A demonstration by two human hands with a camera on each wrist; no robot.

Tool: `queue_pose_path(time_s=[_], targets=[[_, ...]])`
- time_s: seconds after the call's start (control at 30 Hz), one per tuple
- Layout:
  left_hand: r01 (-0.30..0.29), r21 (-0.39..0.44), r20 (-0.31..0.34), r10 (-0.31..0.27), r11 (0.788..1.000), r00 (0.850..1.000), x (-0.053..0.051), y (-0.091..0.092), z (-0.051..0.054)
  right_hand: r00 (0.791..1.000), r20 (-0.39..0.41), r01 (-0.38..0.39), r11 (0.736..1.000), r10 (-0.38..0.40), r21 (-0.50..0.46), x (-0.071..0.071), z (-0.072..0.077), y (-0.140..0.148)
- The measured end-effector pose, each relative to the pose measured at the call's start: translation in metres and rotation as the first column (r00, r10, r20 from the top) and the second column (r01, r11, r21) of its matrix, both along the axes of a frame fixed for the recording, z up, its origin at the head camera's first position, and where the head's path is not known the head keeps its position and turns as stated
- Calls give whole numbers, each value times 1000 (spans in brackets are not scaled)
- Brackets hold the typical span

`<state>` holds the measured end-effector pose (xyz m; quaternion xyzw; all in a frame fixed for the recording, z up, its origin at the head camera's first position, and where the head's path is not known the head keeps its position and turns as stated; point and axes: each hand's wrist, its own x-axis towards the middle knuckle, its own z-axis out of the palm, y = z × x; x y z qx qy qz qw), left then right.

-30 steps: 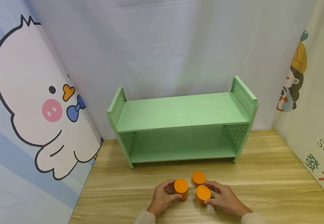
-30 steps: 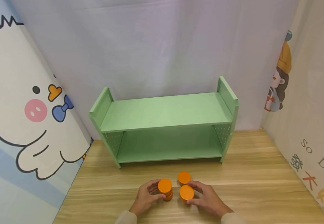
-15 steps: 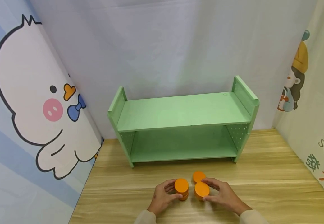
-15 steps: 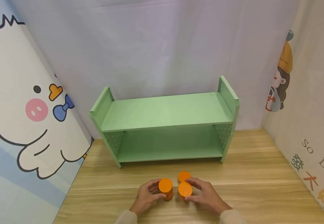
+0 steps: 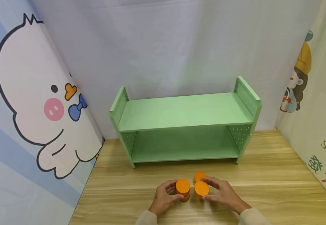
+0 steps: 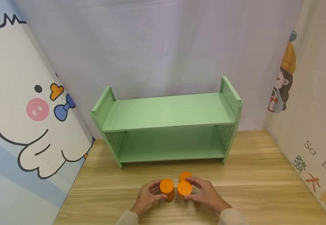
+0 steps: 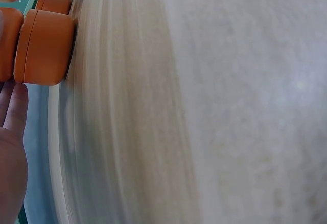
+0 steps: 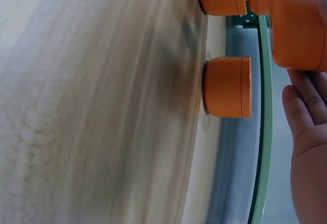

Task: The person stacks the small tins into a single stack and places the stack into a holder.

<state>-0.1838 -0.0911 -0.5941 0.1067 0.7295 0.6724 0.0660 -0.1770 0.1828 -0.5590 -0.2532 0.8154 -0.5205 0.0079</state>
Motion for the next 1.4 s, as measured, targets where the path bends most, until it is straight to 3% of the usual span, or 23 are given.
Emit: queue_pose_path(time_s=[0.47, 0.87, 1.4], targets=[[0, 11, 3, 0, 1000, 1000, 1, 0, 3, 998, -68, 16, 1000, -17, -12, -4, 3, -4], [-4, 2, -8, 4, 1000, 1000, 0, 1, 3, 1000, -12, -15, 1000, 15, -7, -6, 14, -9], [2, 2, -9, -2, 1000, 1000, 0, 0, 3, 1000, -1, -28, 999, 28, -21, -12, 19, -16]])
